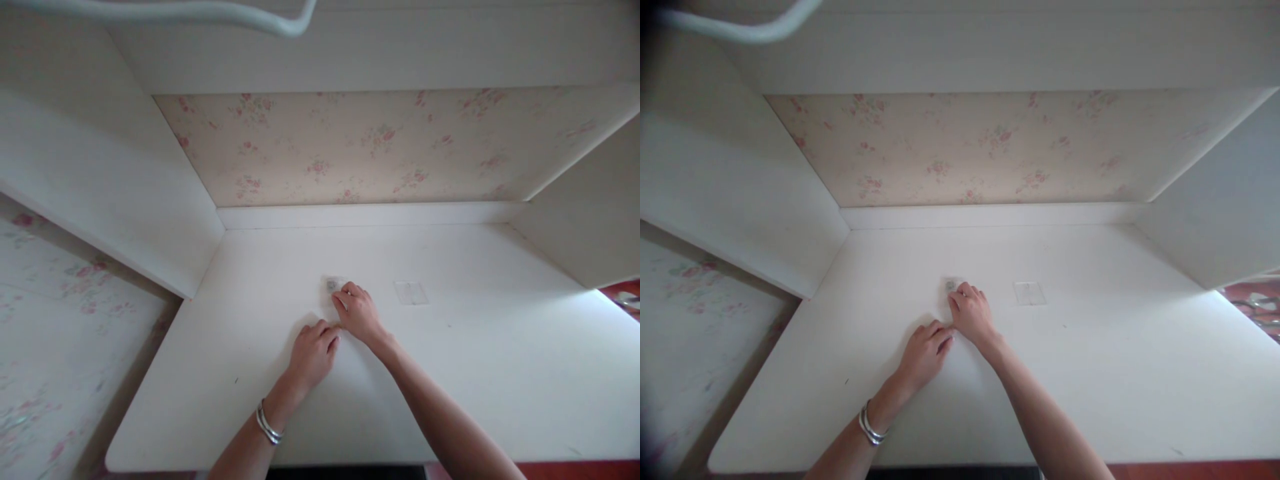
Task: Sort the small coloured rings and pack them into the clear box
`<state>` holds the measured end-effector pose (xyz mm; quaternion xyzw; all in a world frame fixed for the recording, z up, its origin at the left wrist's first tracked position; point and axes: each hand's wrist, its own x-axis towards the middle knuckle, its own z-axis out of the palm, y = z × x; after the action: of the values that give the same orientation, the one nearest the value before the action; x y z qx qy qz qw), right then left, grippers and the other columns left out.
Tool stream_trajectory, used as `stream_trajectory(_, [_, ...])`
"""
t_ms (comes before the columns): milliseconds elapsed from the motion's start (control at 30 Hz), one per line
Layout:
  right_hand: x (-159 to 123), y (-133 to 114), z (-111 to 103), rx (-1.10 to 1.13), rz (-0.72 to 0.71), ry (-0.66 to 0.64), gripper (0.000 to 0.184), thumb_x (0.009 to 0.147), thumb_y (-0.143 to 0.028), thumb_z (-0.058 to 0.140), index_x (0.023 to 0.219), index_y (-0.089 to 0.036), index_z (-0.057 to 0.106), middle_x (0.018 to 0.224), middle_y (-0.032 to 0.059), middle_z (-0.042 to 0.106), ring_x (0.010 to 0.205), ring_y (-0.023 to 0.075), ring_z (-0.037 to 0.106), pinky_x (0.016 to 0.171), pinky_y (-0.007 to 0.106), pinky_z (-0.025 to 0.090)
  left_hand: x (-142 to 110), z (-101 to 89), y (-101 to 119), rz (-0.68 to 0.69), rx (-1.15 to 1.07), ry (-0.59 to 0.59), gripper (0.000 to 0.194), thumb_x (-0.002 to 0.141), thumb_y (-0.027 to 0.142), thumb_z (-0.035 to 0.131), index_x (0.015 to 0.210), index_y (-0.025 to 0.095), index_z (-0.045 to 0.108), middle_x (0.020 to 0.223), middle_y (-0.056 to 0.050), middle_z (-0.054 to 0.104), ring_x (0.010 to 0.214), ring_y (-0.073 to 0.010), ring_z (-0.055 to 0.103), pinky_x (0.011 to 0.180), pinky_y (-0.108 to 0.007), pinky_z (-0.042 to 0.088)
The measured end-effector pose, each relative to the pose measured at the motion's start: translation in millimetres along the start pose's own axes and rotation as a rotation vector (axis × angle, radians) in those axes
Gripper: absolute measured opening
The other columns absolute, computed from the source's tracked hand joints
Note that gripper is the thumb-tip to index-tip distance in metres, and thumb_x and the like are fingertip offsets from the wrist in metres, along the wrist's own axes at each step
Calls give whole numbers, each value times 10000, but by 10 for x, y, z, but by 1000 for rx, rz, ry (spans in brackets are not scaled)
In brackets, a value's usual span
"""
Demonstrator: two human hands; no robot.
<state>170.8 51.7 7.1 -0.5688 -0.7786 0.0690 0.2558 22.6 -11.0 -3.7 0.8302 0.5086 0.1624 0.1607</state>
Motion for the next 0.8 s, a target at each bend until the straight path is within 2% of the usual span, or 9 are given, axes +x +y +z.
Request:
stream_trajectory(267, [-164,150,-110,182,90,109,246,908,-292,468,884,-213,699,815,31,562,739,132,534,692,248,416,13,33,-37,-18,-106,27,172,896,225,474,880,219,645,878,-27,625,823,-158,582,757,-303,410])
stream_trajectory(433, [-368,235,-180,234,177,123,254,907,-326,469,898,-212,696,812,26,548,695,123,533,645,240,414,20,34,-65,-51,-253,52,195,906,246,460,868,207,647,863,-34,616,810,-156,575,759,-289,416])
stream_trajectory(600, [-607,140,-152,244,148,68,248,916,-306,458,907,-214,689,815,35,547,732,135,534,686,250,418,39,8,-109,-132,-459,84,245,908,335,457,859,195,653,819,-29,592,739,-134,556,681,-245,423])
stream_trajectory(800, [-740,-31,-151,124,9,-72,192,900,-239,483,964,-223,663,864,53,575,802,166,523,740,285,395,167,-71,-140,-172,-505,116,289,891,392,466,847,179,657,770,-18,572,673,-125,518,634,-237,406])
